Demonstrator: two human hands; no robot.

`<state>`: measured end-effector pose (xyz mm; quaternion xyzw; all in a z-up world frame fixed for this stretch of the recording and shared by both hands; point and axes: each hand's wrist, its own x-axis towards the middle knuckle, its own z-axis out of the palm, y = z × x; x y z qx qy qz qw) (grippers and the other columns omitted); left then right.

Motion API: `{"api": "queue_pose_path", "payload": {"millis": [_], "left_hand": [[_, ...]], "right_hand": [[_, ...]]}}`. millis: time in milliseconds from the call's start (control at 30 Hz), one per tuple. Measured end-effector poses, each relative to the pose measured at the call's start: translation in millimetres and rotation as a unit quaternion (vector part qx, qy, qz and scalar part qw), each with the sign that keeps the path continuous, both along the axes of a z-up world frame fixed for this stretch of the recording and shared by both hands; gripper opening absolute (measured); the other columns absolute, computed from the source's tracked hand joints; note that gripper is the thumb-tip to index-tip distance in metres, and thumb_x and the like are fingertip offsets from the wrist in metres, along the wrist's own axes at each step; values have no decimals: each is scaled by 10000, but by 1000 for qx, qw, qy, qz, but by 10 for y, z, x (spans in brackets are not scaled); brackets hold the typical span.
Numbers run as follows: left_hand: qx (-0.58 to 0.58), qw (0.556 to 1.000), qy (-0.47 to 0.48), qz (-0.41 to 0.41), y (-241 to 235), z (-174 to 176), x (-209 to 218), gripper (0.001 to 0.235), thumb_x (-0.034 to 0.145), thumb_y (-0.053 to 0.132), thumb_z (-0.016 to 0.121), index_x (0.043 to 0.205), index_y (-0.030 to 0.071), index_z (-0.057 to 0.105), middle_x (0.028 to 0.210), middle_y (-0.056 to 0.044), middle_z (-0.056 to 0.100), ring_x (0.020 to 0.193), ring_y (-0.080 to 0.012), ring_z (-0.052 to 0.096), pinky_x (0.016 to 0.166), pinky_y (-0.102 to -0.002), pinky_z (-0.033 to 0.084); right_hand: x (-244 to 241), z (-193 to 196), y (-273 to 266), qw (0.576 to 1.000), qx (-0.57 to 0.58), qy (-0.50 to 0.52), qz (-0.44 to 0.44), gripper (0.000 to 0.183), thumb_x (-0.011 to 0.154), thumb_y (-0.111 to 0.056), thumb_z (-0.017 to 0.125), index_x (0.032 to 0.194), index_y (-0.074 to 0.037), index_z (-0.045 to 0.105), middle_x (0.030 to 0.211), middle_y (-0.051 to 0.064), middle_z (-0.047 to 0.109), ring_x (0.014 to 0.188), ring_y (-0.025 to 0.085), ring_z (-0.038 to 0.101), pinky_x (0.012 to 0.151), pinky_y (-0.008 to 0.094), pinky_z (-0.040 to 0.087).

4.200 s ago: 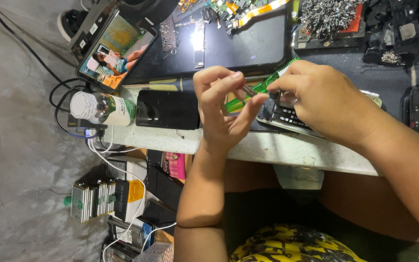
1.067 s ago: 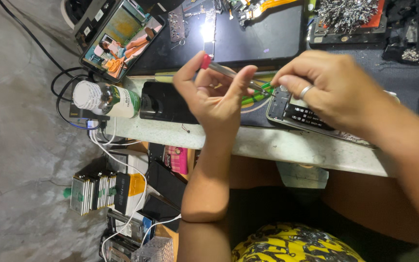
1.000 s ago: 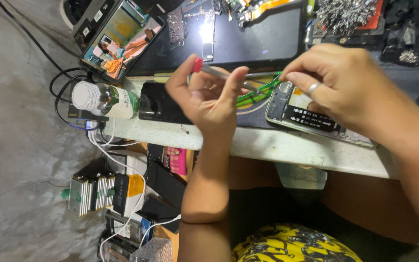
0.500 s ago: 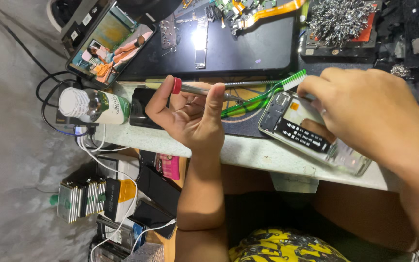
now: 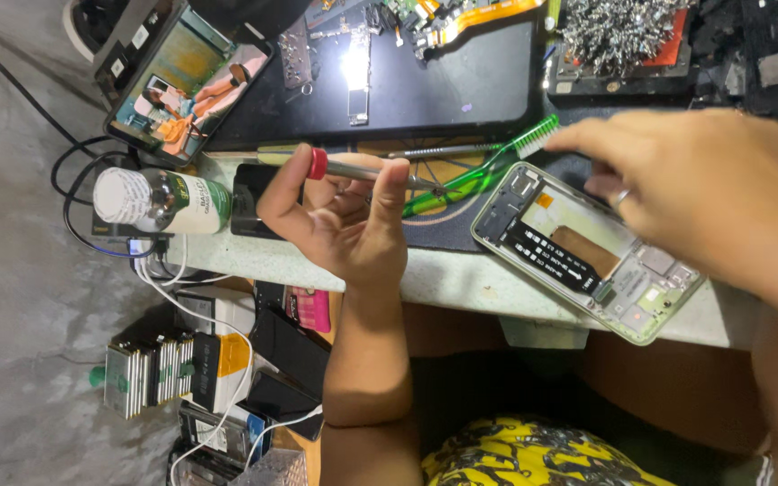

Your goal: The person cleans the interior of a disassembled smartphone using a green brush and a precision screwdriver. They scrub the battery area and connectors, then use the screwdriver to adjust or remove small components inside the phone chassis.

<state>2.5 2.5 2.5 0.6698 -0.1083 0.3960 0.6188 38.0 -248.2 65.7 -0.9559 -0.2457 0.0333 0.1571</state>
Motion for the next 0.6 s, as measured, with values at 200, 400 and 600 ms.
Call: {"api": "queue_pose_path", "payload": {"millis": [200, 400, 600], "left_hand": [[-79, 992, 4, -96, 46, 72, -33, 722, 1031, -15, 767, 1533, 133, 269, 968, -132, 729, 811, -118, 702, 768, -204, 579], [-93, 990, 23, -106, 83, 73, 16, 553, 1031, 24, 785, 1406, 61, 379, 957, -175, 742, 792, -172, 725, 750, -259, 612], [-104, 987, 34, -114, 72, 42, 40, 514, 1035, 8, 792, 1362, 58, 399, 935, -190, 741, 758, -205, 725, 697, -296, 618]], "right_hand": [[14, 48, -54, 999, -33, -24, -10, 417, 871, -209, 712, 1281, -283, 719, 949, 17, 746, 815, 276, 723, 666, 421, 561], [-43, 93, -166, 999, 33, -27, 1, 314, 883, -220, 736, 1194, -182, 731, 936, 80, 741, 804, 312, 708, 662, 446, 543], [-54, 31, -61, 978, 174, 60, 99, 241, 808, -89, 673, 1048, -79, 701, 929, 135, 734, 820, 324, 721, 704, 449, 556]]}}
